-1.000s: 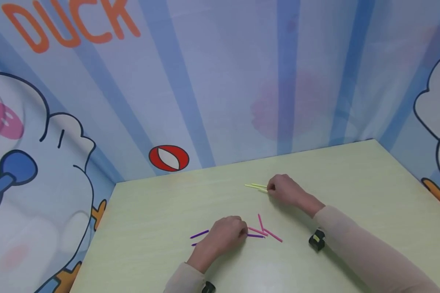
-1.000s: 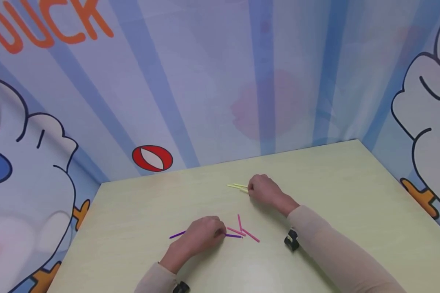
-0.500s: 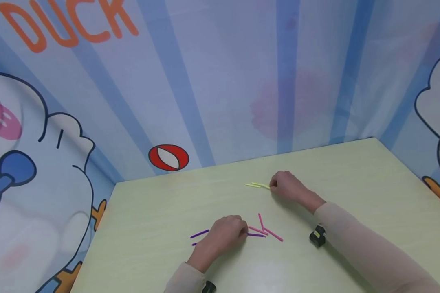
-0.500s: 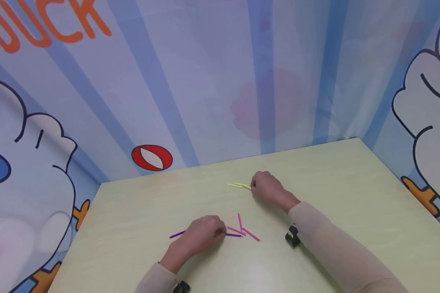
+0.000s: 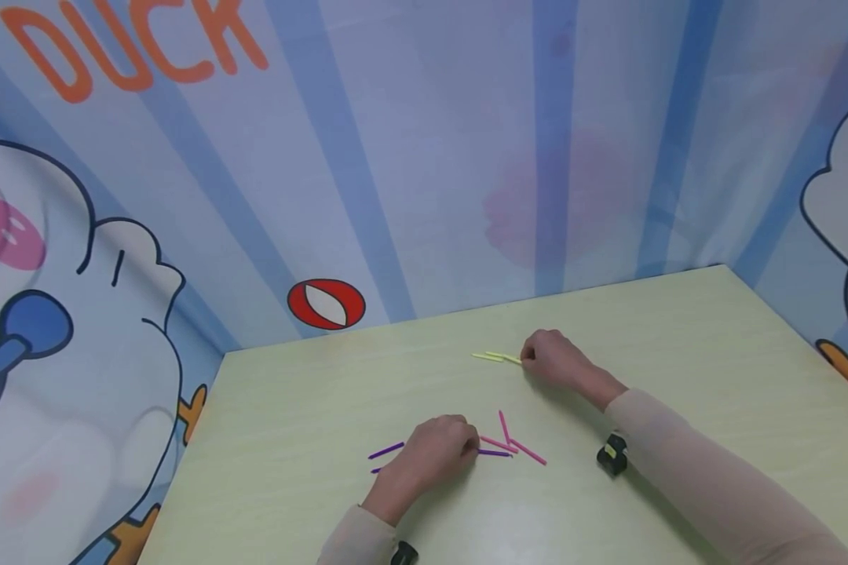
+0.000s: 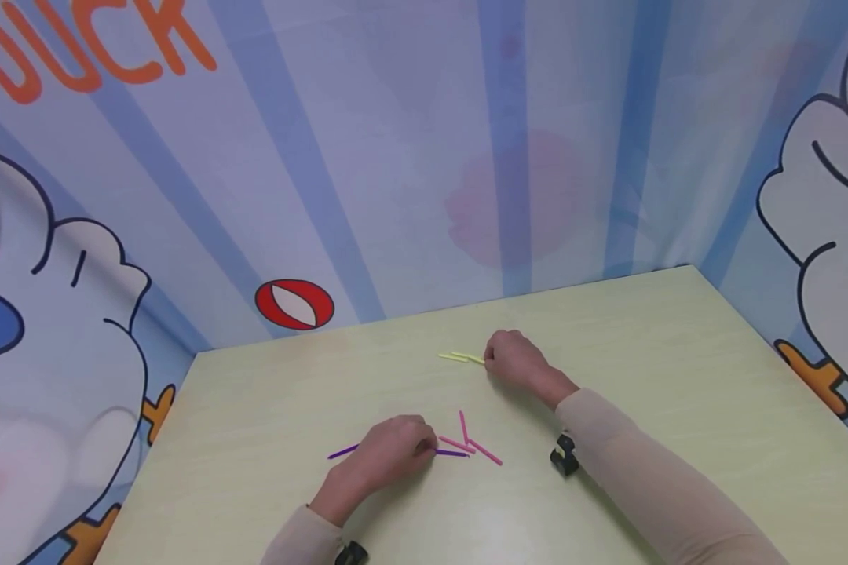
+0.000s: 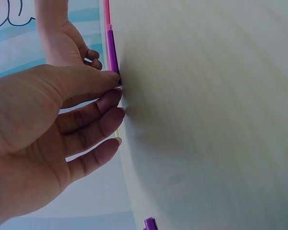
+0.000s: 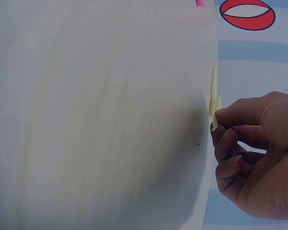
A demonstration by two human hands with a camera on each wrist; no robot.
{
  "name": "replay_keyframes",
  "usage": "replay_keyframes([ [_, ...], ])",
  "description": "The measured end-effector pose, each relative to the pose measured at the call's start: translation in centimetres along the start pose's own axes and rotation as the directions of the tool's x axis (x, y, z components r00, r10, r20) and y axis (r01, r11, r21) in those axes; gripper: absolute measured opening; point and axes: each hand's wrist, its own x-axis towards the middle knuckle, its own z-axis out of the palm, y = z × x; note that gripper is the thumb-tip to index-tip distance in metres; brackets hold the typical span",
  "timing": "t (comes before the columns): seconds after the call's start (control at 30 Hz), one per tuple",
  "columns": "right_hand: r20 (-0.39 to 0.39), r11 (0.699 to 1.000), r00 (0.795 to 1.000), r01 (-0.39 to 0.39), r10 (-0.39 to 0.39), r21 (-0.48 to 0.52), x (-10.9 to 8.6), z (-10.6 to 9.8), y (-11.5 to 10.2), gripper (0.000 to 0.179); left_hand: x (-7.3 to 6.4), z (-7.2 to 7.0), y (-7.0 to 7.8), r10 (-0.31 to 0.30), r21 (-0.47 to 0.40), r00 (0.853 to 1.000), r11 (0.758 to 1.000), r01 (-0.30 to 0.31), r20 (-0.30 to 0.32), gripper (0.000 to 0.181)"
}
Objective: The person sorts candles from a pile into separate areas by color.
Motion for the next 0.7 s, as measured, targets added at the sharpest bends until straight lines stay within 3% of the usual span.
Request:
replay_keyframes([
  [0.3, -0.042, 1.0, 0.999, 0.008, -0.008, -0.002, -0.26, -0.13, -0.07, 0.017, 0.05, -0.01, 0.12, 0.005, -0.005, 1.0, 1.0, -0.005, -0.003, 0.007],
  [0.7, -0.032, 1.0, 0.999, -0.008, 0.009, 0.021, -0.27, -0.23, 0.15, 0.016, -0.14, -0.1, 0.16, 0.001, -0.013, 1.0, 1.0, -0.001, -0.001, 0.007],
])
